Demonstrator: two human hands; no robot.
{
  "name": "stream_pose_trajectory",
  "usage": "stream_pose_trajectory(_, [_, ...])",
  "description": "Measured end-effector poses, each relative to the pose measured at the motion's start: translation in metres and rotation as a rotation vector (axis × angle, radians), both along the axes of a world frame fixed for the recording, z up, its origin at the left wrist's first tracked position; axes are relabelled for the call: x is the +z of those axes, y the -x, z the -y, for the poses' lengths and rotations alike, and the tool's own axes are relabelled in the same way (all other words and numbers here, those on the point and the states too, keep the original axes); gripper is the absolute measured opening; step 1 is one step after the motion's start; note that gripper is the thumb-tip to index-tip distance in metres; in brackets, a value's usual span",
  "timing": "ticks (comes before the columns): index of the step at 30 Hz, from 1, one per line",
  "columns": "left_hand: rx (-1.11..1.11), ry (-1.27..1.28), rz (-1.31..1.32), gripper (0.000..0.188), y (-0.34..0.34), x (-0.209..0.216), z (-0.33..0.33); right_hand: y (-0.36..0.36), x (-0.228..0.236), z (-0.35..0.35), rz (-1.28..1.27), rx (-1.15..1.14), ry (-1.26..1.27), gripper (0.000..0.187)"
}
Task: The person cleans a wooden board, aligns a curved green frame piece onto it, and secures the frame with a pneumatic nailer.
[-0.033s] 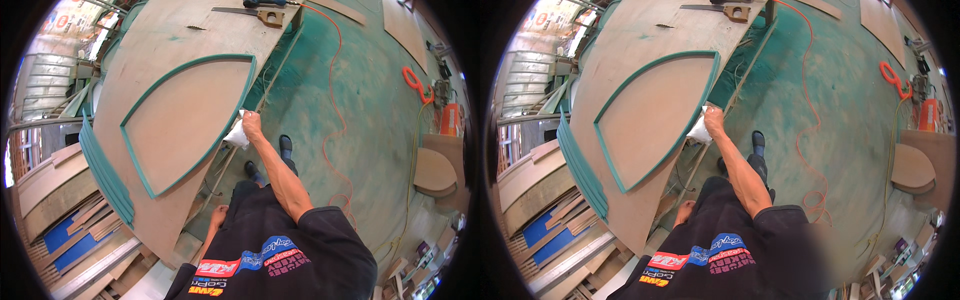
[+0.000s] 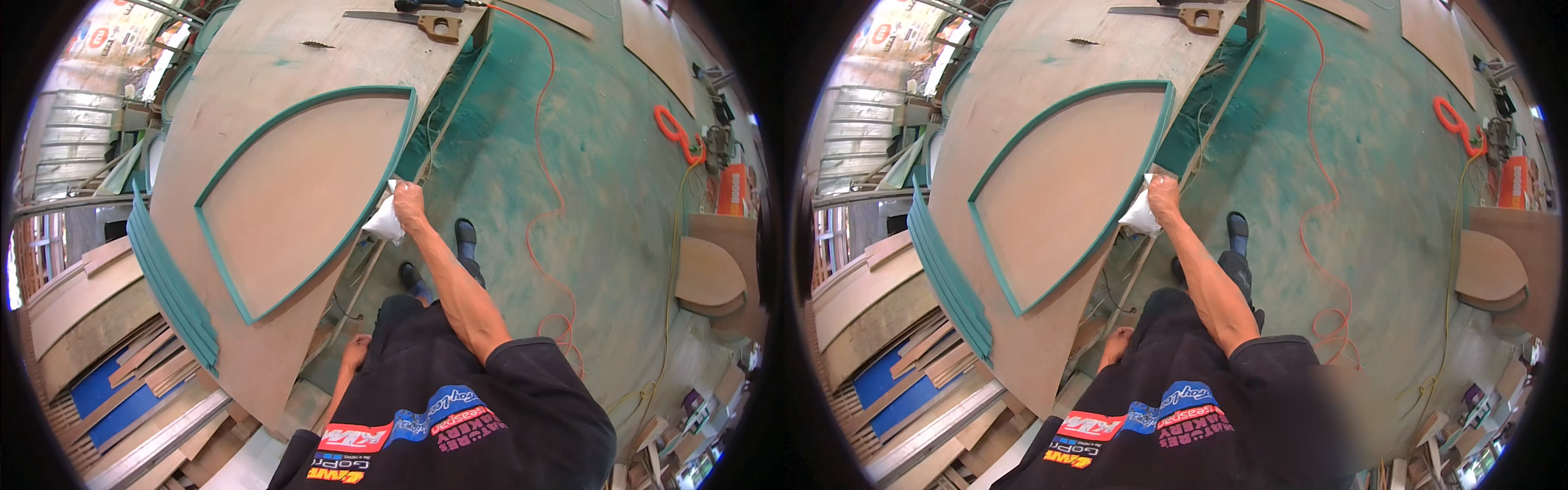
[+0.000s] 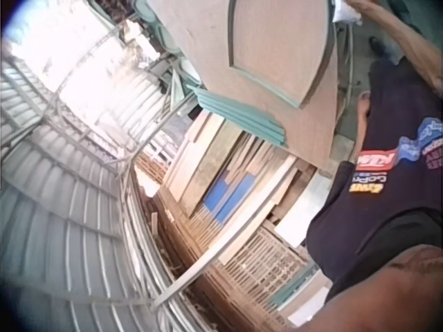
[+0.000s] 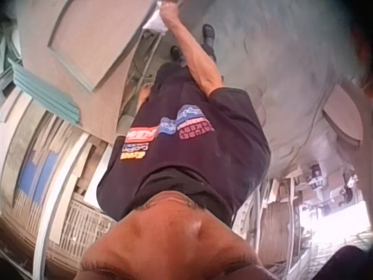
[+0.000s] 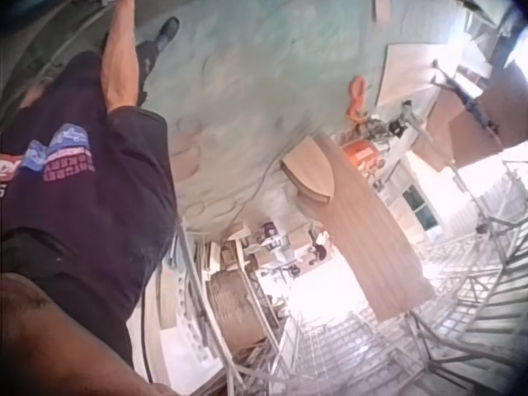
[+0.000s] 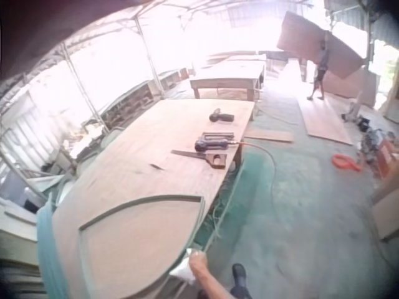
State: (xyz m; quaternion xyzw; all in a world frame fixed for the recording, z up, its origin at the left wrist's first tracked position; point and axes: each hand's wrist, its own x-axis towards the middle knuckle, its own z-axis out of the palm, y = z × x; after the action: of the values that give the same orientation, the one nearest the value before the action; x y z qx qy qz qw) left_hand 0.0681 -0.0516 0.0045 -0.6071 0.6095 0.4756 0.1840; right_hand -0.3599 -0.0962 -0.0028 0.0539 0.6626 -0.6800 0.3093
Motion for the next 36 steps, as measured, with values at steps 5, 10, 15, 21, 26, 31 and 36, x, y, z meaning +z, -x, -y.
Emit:
stream_pose_trajectory(5, [-0.053, -0.036, -0.018, 0.03, -0.037, -0.011, 0.036, -0.047, -0.009, 0.0, 0.001, -0.067, 0.015, 0.033])
stream_pose_trajectory(10, [-0.096, -0.035, -0.032, 0.034, -0.099, -0.034, 0.063, -0.111, -0.008, 0.008, -0.028, -0.087, 0.011, 0.033])
stream_pose_trajectory(15, [-0.171, 0.006, -0.036, 0.036, -0.134, -0.038, 0.081, -0.163, -0.001, 0.014, 0.193, -0.096, 0.189, 0.029])
stream_pose_trajectory(21, [0.028, -0.033, -0.151, 0.032, -0.134, -0.027, 0.074, -0.191, 0.023, -0.03, 0.769, 0.117, 0.751, 0.039])
stream_pose_trajectory(26, [0.588, -0.169, -0.82, 0.061, -0.042, 0.104, 0.045, -0.247, 0.087, -0.058, 0.715, 0.394, 0.572, 0.032])
stream_pose_trajectory(31, [0.197, 0.407, -0.701, 0.051, -0.028, 0.122, 0.01, -0.301, 0.134, -0.071, 0.442, 0.825, 0.412, 0.026])
stream_pose_trajectory(36, [0.224, 0.538, -0.634, 0.031, -0.051, 0.132, -0.031, -0.33, 0.144, -0.1, 0.102, 0.948, 0.312, 0.038])
